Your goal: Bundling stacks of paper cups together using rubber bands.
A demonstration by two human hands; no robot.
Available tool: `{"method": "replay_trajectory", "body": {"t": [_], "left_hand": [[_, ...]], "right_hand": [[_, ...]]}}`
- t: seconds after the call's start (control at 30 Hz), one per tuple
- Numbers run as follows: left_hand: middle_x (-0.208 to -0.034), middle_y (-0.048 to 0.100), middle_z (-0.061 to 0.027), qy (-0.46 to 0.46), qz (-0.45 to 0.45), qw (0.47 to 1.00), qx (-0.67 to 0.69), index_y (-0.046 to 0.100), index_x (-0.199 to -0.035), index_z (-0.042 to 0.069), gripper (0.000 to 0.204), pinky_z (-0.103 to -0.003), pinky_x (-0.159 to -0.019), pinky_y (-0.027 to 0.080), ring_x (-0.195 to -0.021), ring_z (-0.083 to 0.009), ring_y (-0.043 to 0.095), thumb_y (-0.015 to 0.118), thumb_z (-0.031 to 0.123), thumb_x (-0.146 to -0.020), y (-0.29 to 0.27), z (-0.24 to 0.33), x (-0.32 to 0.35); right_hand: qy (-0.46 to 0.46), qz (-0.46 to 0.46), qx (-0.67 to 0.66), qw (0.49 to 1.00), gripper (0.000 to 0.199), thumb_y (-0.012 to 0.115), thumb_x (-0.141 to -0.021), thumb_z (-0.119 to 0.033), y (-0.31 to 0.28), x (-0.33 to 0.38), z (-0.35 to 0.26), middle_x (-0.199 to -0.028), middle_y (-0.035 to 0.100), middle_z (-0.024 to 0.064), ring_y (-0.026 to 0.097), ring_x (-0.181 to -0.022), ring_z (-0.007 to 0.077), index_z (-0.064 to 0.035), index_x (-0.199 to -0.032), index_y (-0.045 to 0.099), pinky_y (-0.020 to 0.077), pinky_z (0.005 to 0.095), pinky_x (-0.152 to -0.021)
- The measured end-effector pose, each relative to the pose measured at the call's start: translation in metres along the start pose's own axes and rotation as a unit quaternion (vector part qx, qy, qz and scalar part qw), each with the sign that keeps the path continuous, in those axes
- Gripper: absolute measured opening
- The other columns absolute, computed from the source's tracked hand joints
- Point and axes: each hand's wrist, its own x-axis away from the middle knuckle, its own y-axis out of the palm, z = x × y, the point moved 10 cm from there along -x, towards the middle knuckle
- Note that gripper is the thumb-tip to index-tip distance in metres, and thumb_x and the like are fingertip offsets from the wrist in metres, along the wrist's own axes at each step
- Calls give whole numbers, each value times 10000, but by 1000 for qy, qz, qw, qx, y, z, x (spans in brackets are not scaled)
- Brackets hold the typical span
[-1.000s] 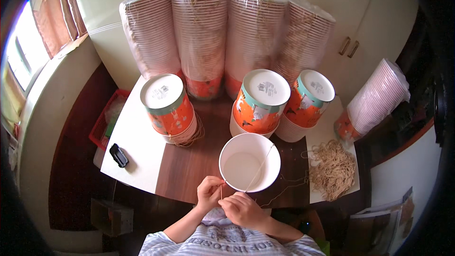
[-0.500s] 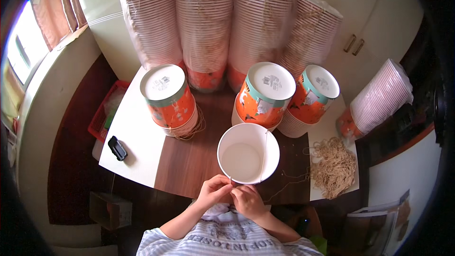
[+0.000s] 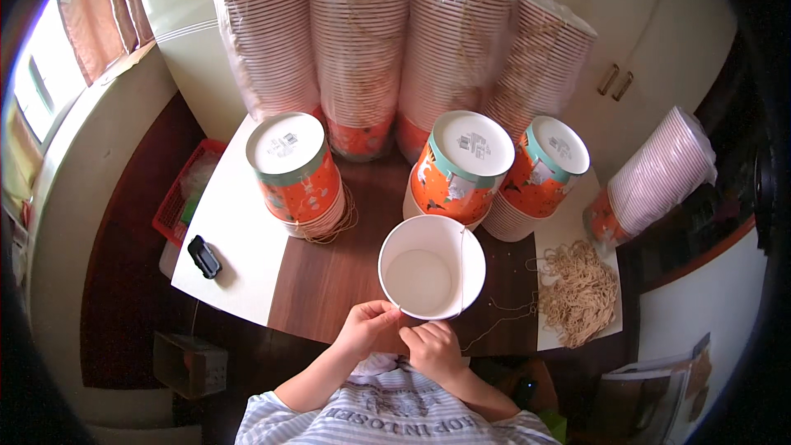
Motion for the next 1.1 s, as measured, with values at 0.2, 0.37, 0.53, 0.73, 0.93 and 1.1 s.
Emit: {"method": "replay_trajectory", "body": {"t": [0.2, 0.37, 0.53, 0.73, 0.93, 1.1], "left_hand": [[-761, 589, -29, -39, 11, 998, -38, 590, -841, -10, 86, -201, -583, 444, -659, -73, 537, 567, 74, -843, 7, 7, -3], [-729, 584, -17, 26, 23, 995, -90, 592, -811, -13, 92, -190, -550, 424, -631, -59, 517, 568, 70, -844, 11, 18, -6], [-733, 581, -10, 33, 20, 990, -135, 593, -785, -17, 95, -189, -566, 425, -650, -58, 515, 580, 63, -835, 16, 27, -4], [-718, 578, -1, 22, 11, 990, -140, 594, -780, -17, 105, -192, -576, 424, -658, -57, 517, 593, 76, -830, 16, 24, -11], [-728, 584, 0, 61, -19, 975, -213, 602, -796, -18, 124, -195, -579, 423, -662, -45, 504, 622, 104, -815, 18, 32, -14], [-716, 570, -10, 89, 33, 921, -377, 595, -786, 5, 185, -211, -541, 418, -649, -48, 491, 663, 177, -786, 10, 55, -3]], "right_hand": [[-33, -3, 21, 999, 38, 515, -640, -41, -4, -4, -9, -550, 471, 35, 507, -531, 187, -73, -660, 509, 407, 312, -557], [-71, -48, 68, 994, 59, 509, -676, -94, 5, -8, -17, -567, 467, 17, 491, -559, 160, -93, -628, 474, 400, 286, -578], [-78, -46, 84, 992, 85, 510, -675, -97, 8, -6, -19, -567, 468, 20, 488, -557, 161, -103, -603, 465, 393, 286, -576], [-77, -39, 72, 994, 62, 514, -663, -91, 7, -7, -16, -562, 458, 19, 480, -545, 165, -98, -614, 476, 382, 289, -552], [-28, -3, 97, 995, 160, 630, -707, -172, -28, -5, -4, -714, 486, 21, 527, -603, 173, -112, -834, 553, 431, 298, -525], [14, 56, 165, 985, 302, 677, -675, -149, -51, -10, 25, -850, 505, 25, 548, -645, 177, -114, -960, 584, 461, 285, -530]]}}
